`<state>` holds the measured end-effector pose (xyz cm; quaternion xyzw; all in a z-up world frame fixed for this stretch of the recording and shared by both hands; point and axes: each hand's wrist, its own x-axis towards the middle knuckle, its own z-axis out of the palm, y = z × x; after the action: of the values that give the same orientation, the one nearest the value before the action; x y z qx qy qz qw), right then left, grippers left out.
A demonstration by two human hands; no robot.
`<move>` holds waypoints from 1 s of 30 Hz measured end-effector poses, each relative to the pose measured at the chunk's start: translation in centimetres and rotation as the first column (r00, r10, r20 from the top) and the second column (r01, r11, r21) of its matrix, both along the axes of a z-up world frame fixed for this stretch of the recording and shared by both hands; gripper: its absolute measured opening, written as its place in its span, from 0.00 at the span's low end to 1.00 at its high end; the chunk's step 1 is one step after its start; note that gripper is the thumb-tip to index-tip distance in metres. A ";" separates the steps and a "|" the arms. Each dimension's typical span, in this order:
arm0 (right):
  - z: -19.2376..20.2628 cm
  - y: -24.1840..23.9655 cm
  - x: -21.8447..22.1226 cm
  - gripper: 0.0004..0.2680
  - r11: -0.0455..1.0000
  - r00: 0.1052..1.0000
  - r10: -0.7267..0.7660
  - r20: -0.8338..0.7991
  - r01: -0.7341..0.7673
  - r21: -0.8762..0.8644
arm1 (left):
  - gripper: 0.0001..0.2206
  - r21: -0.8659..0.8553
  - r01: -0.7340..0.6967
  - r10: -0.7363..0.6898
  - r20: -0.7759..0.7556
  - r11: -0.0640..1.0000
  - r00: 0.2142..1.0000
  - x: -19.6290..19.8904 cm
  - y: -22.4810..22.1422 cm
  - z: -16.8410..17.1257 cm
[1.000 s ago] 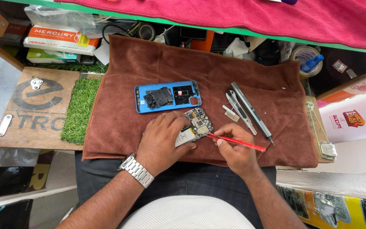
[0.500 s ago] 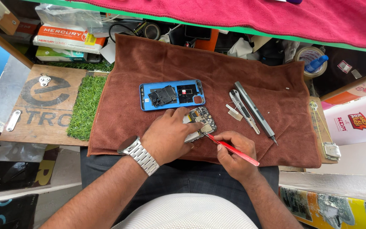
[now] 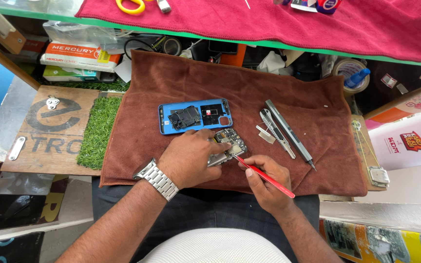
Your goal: The person disassembles and handles internal components of a mobile phone by hand and using a thin tool, removing a circuit board and picking up small screws from a brown towel.
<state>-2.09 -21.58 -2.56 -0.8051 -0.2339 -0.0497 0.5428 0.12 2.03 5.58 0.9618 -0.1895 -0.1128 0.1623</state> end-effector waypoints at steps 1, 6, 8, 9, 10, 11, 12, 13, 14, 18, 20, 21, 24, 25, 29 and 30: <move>-0.1 0.0 0.1 0.07 1.000 1.000 -0.001 -0.015 0.001 0.010 | 0.28 0.002 0.001 -0.001 0.001 1.000 1.000 0.0 -0.1 0.1; 0.5 0.8 -0.5 0.06 0.990 0.948 0.021 0.316 0.026 -0.142 | 0.25 -0.007 0.022 -0.022 0.042 1.000 0.999 0.0 -0.1 0.4; 0.6 1.1 -0.7 0.06 0.987 0.926 0.039 0.376 0.023 -0.159 | 0.24 -0.005 0.019 -0.019 0.027 1.000 0.999 0.0 -0.1 0.4; 0.6 1.1 -0.6 0.06 0.988 0.938 0.026 0.345 0.029 -0.153 | 0.24 -0.004 0.017 -0.017 0.019 1.000 1.000 0.0 -0.1 0.4; 0.6 1.0 -0.5 0.06 0.989 0.949 0.012 0.314 0.036 -0.147 | 0.24 -0.001 0.015 -0.014 0.015 1.000 1.000 0.0 -0.1 0.3; 0.5 1.0 -0.5 0.06 0.989 0.959 0.000 0.284 0.042 -0.141 | 0.24 0.002 0.012 -0.012 0.012 1.000 1.000 -0.1 -0.2 0.2; 0.3 1.0 -0.5 0.06 0.989 0.954 0.009 0.299 0.035 -0.143 | 0.24 0.005 0.009 -0.009 0.008 1.000 1.000 -0.2 -0.1 0.1; 0.2 0.9 -0.6 0.06 0.989 0.950 0.019 0.313 0.028 -0.145 | 0.25 0.009 0.011 -0.012 0.032 1.000 0.999 -0.2 -0.1 -0.1; 0.0 0.9 -0.6 0.07 0.989 0.945 0.029 0.327 0.021 -0.148 | 0.27 0.014 0.013 -0.014 0.056 1.000 0.998 -0.3 -0.1 -0.3; -1.0 0.4 -0.2 0.07 0.995 0.995 -0.054 0.081 0.047 0.087 | 0.36 -0.124 -0.067 0.082 0.119 0.990 0.989 -1.3 0.8 -1.6; -1.4 0.1 0.3 0.08 0.969 0.992 -0.093 -0.088 0.111 0.223 | 0.39 -0.226 -0.067 0.114 0.200 0.972 0.973 -1.7 1.4 -2.3; -1.5 -0.1 0.5 0.08 0.958 0.985 -0.100 -0.140 0.133 0.253 | 0.40 -0.277 -0.063 0.132 0.238 0.959 0.962 -1.8 1.5 -2.7; -1.4 -0.5 1.0 0.09 0.930 0.960 -0.108 -0.259 0.190 0.315 | 0.45 -0.232 -0.119 0.164 0.188 0.965 0.968 -1.9 1.1 -3.5; -1.3 -0.7 1.2 0.09 0.926 0.955 -0.109 -0.275 0.198 0.322 | 0.46 -0.236 -0.118 0.163 0.185 0.965 0.969 -1.8 1.1 -3.6; -1.5 -0.9 1.3 0.07 0.917 0.946 -0.115 -0.302 0.218 0.334 | 0.50 -0.227 -0.153 0.178 0.094 0.962 0.980 -1.5 0.8 -3.4; -1.6 -1.0 1.3 0.07 0.925 0.947 -0.125 -0.295 0.219 0.312 | 0.51 -0.217 -0.172 0.187 0.051 0.961 0.981 -1.5 0.8 -3.3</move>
<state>-0.74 -22.55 -4.14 -0.7157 -0.0735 -0.0270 0.6940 -1.34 2.79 2.28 0.9556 -0.1182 -0.0426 0.2665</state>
